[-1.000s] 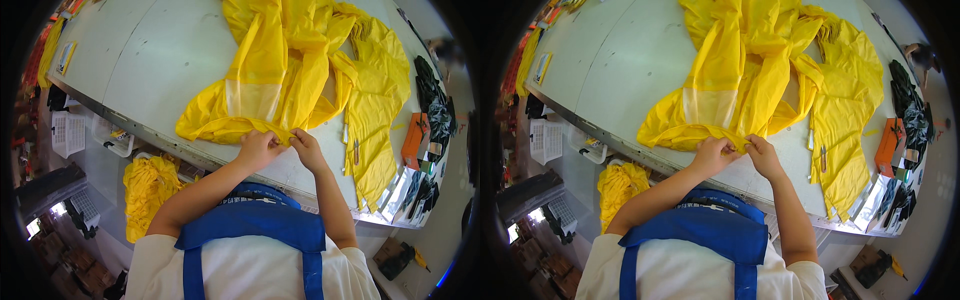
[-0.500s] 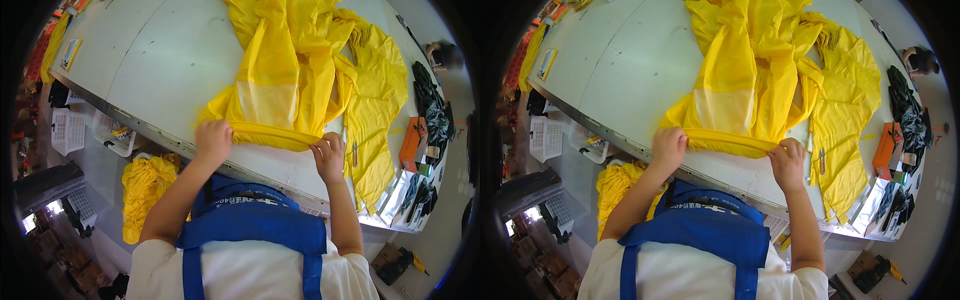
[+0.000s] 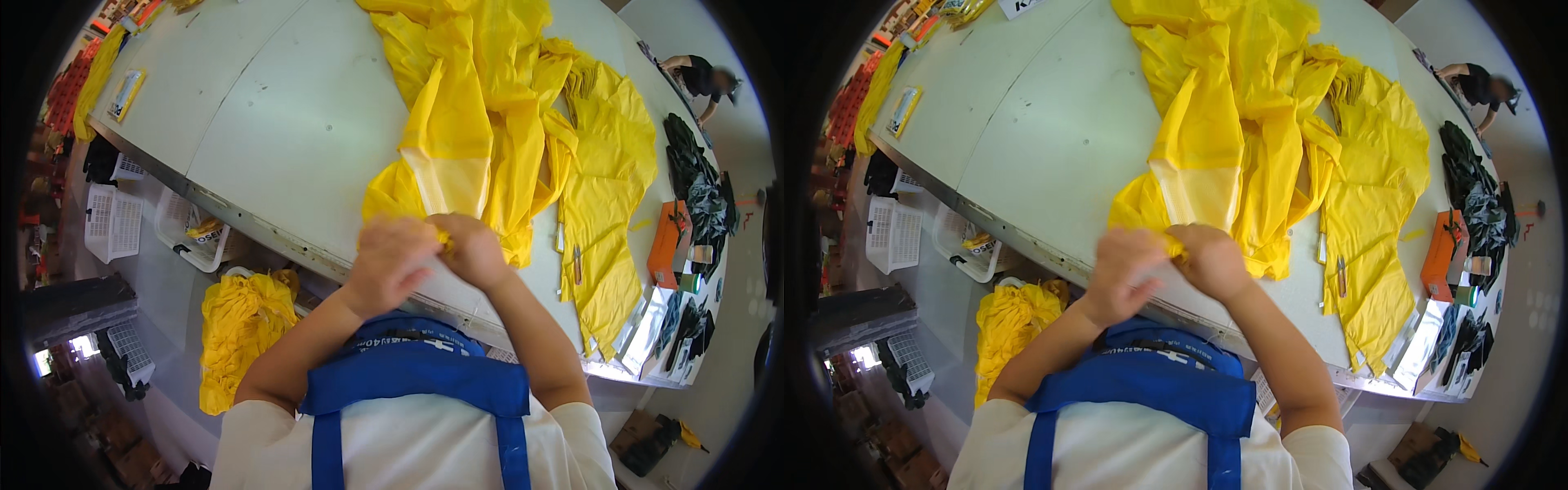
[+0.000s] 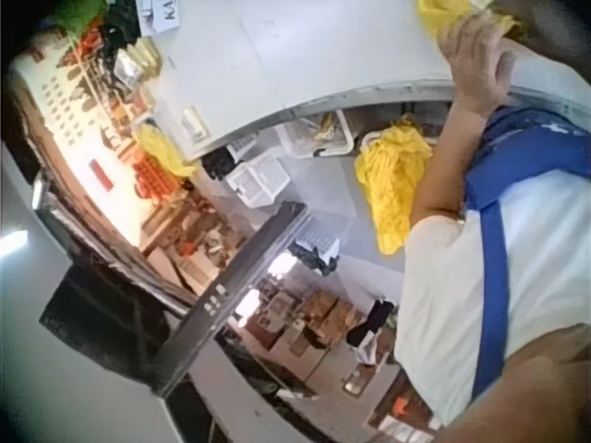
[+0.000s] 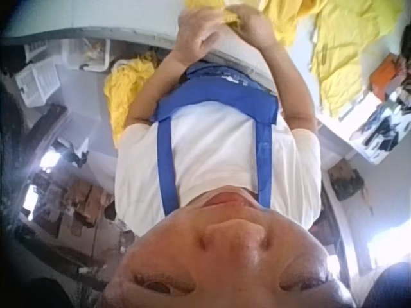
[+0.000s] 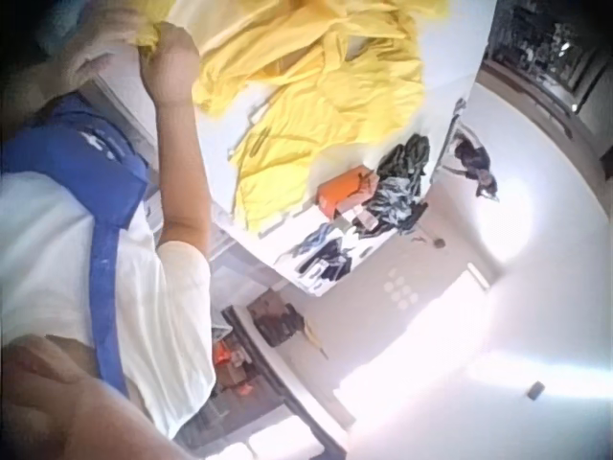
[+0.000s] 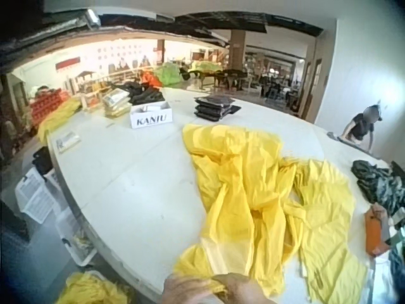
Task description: The person folds a large yellow raincoat on a table, using scissors to trim excess material. The person then folds the raincoat into a compact shape and places it on the table.
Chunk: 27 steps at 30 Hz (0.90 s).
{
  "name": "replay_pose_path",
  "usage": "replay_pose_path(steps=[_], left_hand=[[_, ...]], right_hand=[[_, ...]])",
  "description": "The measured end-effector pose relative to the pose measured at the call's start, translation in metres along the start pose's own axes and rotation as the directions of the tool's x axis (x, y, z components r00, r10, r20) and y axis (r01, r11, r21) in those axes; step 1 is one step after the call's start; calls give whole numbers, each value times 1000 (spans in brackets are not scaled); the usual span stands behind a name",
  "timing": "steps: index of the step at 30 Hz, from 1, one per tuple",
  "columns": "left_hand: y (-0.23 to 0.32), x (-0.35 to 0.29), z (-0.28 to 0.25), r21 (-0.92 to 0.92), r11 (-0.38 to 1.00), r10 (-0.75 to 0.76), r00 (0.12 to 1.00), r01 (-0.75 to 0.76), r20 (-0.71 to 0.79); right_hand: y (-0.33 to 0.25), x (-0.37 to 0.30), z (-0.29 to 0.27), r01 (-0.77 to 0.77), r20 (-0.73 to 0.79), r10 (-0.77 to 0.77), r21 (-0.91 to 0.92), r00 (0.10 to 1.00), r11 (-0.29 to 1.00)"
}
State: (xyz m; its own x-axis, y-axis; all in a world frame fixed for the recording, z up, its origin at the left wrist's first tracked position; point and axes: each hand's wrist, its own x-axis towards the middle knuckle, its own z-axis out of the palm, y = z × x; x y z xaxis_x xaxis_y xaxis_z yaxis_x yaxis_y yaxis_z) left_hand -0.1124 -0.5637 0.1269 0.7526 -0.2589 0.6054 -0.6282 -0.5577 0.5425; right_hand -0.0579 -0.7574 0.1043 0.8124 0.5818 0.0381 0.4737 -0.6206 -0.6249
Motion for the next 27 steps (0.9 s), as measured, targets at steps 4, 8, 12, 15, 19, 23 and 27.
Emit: replay_pose_path(steps=[4, 8, 12, 15, 19, 23, 27], left_hand=[[-79, -26, 44, -605, 384, -797, 581, 697, 163], [-69, 88, 93, -745, -422, -333, 676, 517, 657], [-75, 213, 67, -907, -421, -356, 924, -26, 139], [-122, 267, 56, -952, -261, -602, 798, -162, 29], [-94, 200, -22, -810, 586, -501, 793, 18, -346], [-8, 35, -59, 186, 972, -169, 978, 145, 121], [-16, -62, -45, 256, 737, -427, 138, 625, 894]], right_hand=[[-9, 27, -100, -71, -336, 292, 539, 895, 839], [-42, 8, -184, 45, -674, 382, 524, 633, 851], [-55, -43, -232, 199, -732, 68, 272, 678, 941], [-50, -91, -248, 261, -462, -350, -248, 814, 933], [-29, -141, -233, -80, -61, 80, -10, 995, 997], [22, -184, -188, -511, 378, 518, -127, 768, 850], [71, -171, -168, -518, 735, 592, -382, 330, 765]])
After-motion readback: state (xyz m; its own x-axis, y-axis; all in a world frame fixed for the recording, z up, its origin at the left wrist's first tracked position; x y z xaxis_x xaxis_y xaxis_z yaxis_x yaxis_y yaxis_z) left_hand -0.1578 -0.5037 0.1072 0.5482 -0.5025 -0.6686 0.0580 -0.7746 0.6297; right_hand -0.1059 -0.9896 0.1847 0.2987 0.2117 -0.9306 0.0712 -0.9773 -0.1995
